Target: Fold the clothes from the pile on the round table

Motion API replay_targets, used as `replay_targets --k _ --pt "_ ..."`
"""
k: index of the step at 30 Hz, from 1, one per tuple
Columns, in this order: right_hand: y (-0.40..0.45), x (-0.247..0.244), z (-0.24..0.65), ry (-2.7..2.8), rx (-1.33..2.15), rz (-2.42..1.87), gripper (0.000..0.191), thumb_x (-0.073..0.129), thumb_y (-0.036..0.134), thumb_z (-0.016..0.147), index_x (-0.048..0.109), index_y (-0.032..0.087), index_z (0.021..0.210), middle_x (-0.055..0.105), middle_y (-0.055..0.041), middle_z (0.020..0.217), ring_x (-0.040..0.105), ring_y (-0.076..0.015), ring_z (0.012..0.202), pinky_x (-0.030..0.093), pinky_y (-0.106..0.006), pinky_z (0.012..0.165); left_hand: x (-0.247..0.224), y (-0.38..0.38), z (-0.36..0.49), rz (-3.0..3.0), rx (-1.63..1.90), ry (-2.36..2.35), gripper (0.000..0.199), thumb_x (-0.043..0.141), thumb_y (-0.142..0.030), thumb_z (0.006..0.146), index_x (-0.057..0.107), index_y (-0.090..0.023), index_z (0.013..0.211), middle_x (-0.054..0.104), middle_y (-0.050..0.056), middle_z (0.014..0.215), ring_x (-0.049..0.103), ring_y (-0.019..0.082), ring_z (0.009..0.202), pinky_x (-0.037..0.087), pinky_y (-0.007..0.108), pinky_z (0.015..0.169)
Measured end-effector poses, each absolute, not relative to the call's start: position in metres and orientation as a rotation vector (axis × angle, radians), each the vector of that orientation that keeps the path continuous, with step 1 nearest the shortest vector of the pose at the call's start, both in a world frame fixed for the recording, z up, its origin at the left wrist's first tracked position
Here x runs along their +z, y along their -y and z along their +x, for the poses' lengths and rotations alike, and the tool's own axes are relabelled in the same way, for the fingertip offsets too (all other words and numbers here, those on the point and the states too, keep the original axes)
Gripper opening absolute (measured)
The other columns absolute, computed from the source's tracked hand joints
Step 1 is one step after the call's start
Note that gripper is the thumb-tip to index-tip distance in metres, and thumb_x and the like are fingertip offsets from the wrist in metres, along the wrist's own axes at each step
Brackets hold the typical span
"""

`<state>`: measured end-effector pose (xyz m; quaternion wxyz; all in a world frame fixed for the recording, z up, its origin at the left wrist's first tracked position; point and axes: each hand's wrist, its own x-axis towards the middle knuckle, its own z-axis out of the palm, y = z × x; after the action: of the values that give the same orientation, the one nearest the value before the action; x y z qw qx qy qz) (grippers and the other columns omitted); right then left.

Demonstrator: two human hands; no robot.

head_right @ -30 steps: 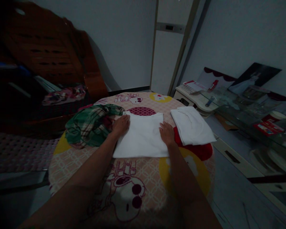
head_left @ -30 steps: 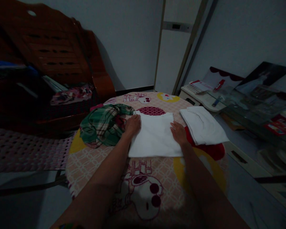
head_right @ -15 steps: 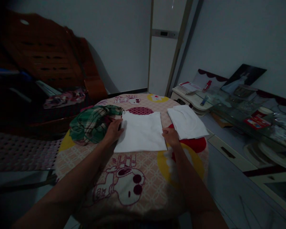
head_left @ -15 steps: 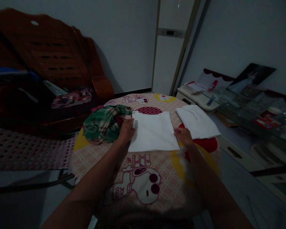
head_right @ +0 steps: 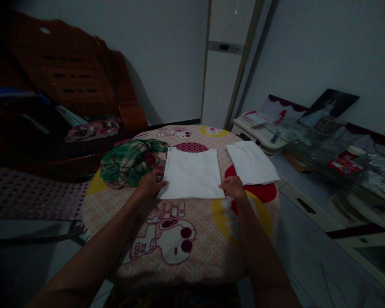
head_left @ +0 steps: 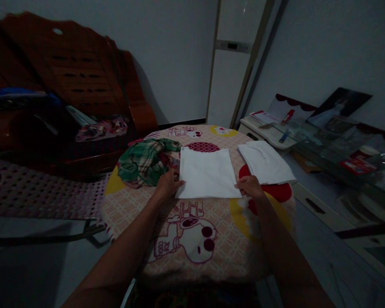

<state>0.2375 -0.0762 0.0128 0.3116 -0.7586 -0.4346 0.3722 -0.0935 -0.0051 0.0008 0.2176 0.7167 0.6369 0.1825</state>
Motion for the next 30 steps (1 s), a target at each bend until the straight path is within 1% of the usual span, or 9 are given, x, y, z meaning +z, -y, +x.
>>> replay_targets --k 2,4,6,8,14,21,24,27,30 --pt "0.078 0.014 0.238 1.189 1.017 -2.002 0.025 0.07 0.02 0.074 0.053 0.018 0.055 0.051 0.0052 0.039 0.043 -0.0072 0.032 0.028 -0.018 0.033 0.0 0.005 -0.097 2.001 0.45 -1.767 0.028 0.072 -0.033 0.076 0.067 -0.016 0.098 0.075 0.008 0.1 0.069 0.022 0.091 0.046 0.026 0.073" --pt "0.079 0.014 0.24 1.224 1.03 -2.014 0.031 0.069 0.022 0.075 0.051 0.018 0.05 0.051 0.0045 0.039 0.043 -0.0074 0.031 0.029 -0.018 0.033 0.0 0.004 -0.102 2.024 0.369 -1.749 0.019 0.069 -0.037 0.078 0.068 -0.018 0.08 0.075 0.005 0.086 0.068 0.022 0.082 0.043 0.026 0.066" --pt "0.079 0.013 0.241 1.244 1.031 -2.021 0.03 0.069 0.022 0.074 0.051 0.018 0.05 0.051 0.0041 0.039 0.044 -0.0079 0.032 0.03 -0.018 0.033 0.001 0.005 -0.105 2.012 0.304 -1.71 0.025 0.064 -0.04 0.08 0.065 -0.019 0.068 0.071 0.002 0.07 0.066 0.02 0.071 0.039 0.026 0.061" --pt "0.079 0.013 0.243 1.246 1.031 -1.984 0.029 0.068 0.023 0.074 0.052 0.018 0.051 0.052 0.0039 0.039 0.044 -0.0076 0.032 0.031 -0.018 0.034 0.004 0.007 -0.106 1.992 0.295 -1.664 0.028 0.061 -0.04 0.081 0.062 -0.02 0.062 0.065 0.0 0.06 0.063 0.018 0.064 0.037 0.025 0.059" --pt "0.079 0.014 0.245 1.193 1.006 -1.783 0.023 0.068 0.029 0.069 0.053 0.019 0.055 0.05 0.0048 0.037 0.038 -0.0064 0.032 0.025 -0.018 0.035 0.009 0.011 -0.105 2.042 0.462 -1.627 0.027 0.06 -0.037 0.079 0.061 -0.019 0.059 0.066 0.001 0.062 0.06 0.016 0.064 0.036 0.025 0.059" --pt "0.087 0.019 0.241 1.262 1.172 -1.766 0.033 0.065 0.042 0.074 0.047 0.021 0.054 0.049 0.0032 0.035 0.038 -0.0074 0.03 0.025 -0.019 0.033 0.006 0.009 -0.114 1.871 0.344 -1.587 0.039 0.056 -0.045 0.082 0.06 -0.019 0.054 0.061 0.001 0.049 0.057 0.016 0.053 0.036 0.025 0.055" --pt "0.089 0.019 0.24 1.276 1.19 -1.804 0.033 0.066 0.04 0.075 0.048 0.021 0.053 0.049 0.0026 0.035 0.039 -0.0072 0.031 0.026 -0.018 0.034 0.003 0.009 -0.117 1.837 0.26 -1.504 0.044 0.061 -0.052 0.077 0.058 -0.018 0.05 0.057 0.001 0.046 0.052 0.015 0.047 0.033 0.025 0.051" --pt "0.087 0.018 0.241 1.282 1.192 -1.85 0.033 0.068 0.039 0.074 0.048 0.021 0.055 0.048 0.0033 0.034 0.039 -0.0071 0.03 0.025 -0.019 0.034 0.002 0.009 -0.119 1.815 0.253 -1.396 0.045 0.067 -0.058 0.07 0.059 -0.017 0.052 0.056 0.001 0.046 0.048 0.013 0.045 0.031 0.024 0.049" --pt "0.086 0.015 0.243 1.279 1.204 -1.849 0.032 0.069 0.038 0.074 0.047 0.021 0.057 0.049 0.0036 0.034 0.038 -0.0072 0.03 0.025 -0.019 0.035 0.002 0.009 -0.119 1.748 0.349 -1.311 0.044 0.071 -0.058 0.065 0.058 -0.017 0.054 0.054 -0.001 0.047 0.044 0.011 0.045 0.028 0.024 0.048"
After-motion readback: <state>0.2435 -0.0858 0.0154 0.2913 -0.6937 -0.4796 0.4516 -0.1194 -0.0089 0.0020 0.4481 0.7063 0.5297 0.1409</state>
